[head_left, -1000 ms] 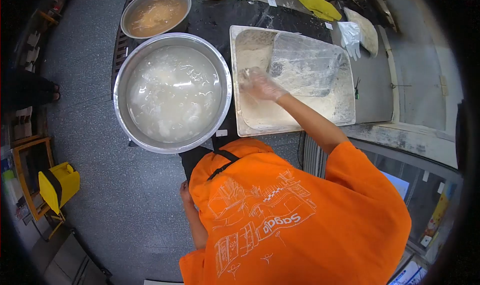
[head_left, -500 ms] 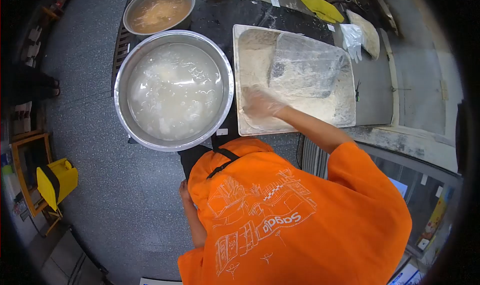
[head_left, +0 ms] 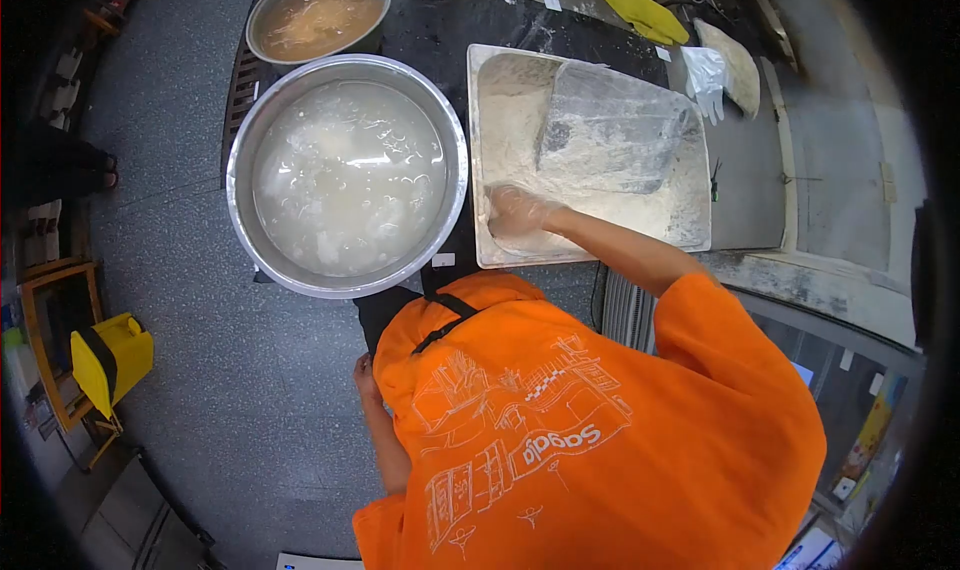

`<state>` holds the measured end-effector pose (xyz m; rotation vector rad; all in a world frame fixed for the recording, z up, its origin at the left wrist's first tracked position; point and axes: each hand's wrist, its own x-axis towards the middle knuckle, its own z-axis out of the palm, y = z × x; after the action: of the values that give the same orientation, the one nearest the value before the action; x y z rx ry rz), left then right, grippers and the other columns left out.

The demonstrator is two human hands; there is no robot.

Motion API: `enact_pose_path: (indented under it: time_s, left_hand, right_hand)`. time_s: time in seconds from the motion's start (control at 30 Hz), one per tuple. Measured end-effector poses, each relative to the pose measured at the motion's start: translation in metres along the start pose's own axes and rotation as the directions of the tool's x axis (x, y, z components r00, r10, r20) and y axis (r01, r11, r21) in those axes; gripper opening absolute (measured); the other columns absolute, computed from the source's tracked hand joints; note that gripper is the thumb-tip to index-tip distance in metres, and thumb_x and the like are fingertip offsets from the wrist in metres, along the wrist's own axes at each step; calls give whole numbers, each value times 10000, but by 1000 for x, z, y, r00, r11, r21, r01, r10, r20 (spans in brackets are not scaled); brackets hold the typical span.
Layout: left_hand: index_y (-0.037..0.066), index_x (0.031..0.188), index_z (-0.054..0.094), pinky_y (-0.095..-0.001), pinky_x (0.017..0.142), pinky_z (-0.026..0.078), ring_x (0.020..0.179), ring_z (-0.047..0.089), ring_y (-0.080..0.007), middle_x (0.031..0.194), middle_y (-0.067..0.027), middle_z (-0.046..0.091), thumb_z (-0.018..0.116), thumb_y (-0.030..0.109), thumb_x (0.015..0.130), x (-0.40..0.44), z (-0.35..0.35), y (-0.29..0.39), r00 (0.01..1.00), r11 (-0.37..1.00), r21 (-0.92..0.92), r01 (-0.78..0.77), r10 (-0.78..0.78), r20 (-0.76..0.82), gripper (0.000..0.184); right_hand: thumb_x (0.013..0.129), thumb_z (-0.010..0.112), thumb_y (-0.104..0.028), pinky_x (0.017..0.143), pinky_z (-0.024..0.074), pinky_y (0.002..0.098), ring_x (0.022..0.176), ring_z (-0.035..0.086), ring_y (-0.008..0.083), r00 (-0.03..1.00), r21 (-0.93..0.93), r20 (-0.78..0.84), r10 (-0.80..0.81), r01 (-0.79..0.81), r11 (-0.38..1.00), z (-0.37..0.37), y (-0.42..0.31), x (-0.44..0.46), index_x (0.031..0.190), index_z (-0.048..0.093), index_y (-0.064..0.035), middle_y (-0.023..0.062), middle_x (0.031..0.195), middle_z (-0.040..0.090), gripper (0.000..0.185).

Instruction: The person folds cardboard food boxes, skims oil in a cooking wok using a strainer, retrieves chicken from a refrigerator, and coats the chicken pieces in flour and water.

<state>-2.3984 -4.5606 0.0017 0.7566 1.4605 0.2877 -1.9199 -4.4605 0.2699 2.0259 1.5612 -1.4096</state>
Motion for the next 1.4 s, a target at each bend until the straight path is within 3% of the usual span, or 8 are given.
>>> enact_pose_path:
  time_s: [0.13,0.33,0.4,0.53,0.7,0.8,1.03,1.4]
  left_hand:
    - [-35,1143,538,-330,768,491,885,596,-214,1022,-128,613,465,168,941,-1,-1,-11,994,969,-224,105,-107,0,296]
    - [-29,1122,542,-329,746,493,884,592,-200,1011,-112,613,480,179,942,12,-9,-35,999,967,-253,19,-9,39,282]
    - [-27,1124,543,-329,751,491,885,593,-204,1011,-113,613,486,182,939,5,-7,-25,998,977,-207,54,-55,1,285]
    - [-19,1136,543,-327,769,485,895,596,-218,1013,-117,614,493,183,933,-13,2,9,995,987,-128,99,-102,-18,291]
    - [-15,1149,540,-328,794,481,919,592,-225,1038,-124,608,484,189,937,-7,-6,1,998,997,49,-64,64,-5,299]
    - [-15,1162,531,-330,806,479,935,589,-225,1057,-128,603,478,194,940,-17,-1,9,999,998,-55,41,-42,-27,309]
    - [-35,1175,507,-332,815,479,939,588,-226,1065,-134,602,485,198,936,-26,1,7,997,994,-90,69,-71,-20,334]
    - [-23,1148,537,-331,764,494,874,597,-210,1013,-122,618,511,200,924,6,-4,-30,995,989,-113,92,-87,44,317]
  right_hand:
    - [779,535,-190,949,417,415,1094,529,419,968,61,-227,-104,121,991,23,29,14,1277,377,146,348,1102,550,621]
    - [776,599,-273,934,424,406,1074,540,415,991,77,37,131,-133,988,5,42,9,1144,492,119,326,1101,557,548]
    - [768,612,-281,873,457,408,997,585,399,934,-49,-303,-189,183,982,7,48,-2,1141,487,113,320,1048,580,557]
    - [743,625,-278,947,419,372,1055,554,386,965,-105,-257,-46,20,994,25,41,5,1183,480,107,292,1123,562,602]
    - [756,540,-143,958,393,416,1092,517,362,779,-234,-478,-406,332,914,-18,34,2,1111,510,102,291,1125,542,432]
    - [807,538,-186,986,400,416,1117,530,357,951,-174,-305,48,-105,979,-2,55,56,1229,457,83,271,1244,499,507]
    - [770,521,-179,1020,369,399,1165,496,366,882,-244,-272,-384,323,914,12,60,22,1285,388,112,326,1237,477,607]
    - [762,570,-273,1026,359,363,1161,497,369,931,-6,-324,-170,177,984,55,66,40,1338,350,65,295,1223,505,703]
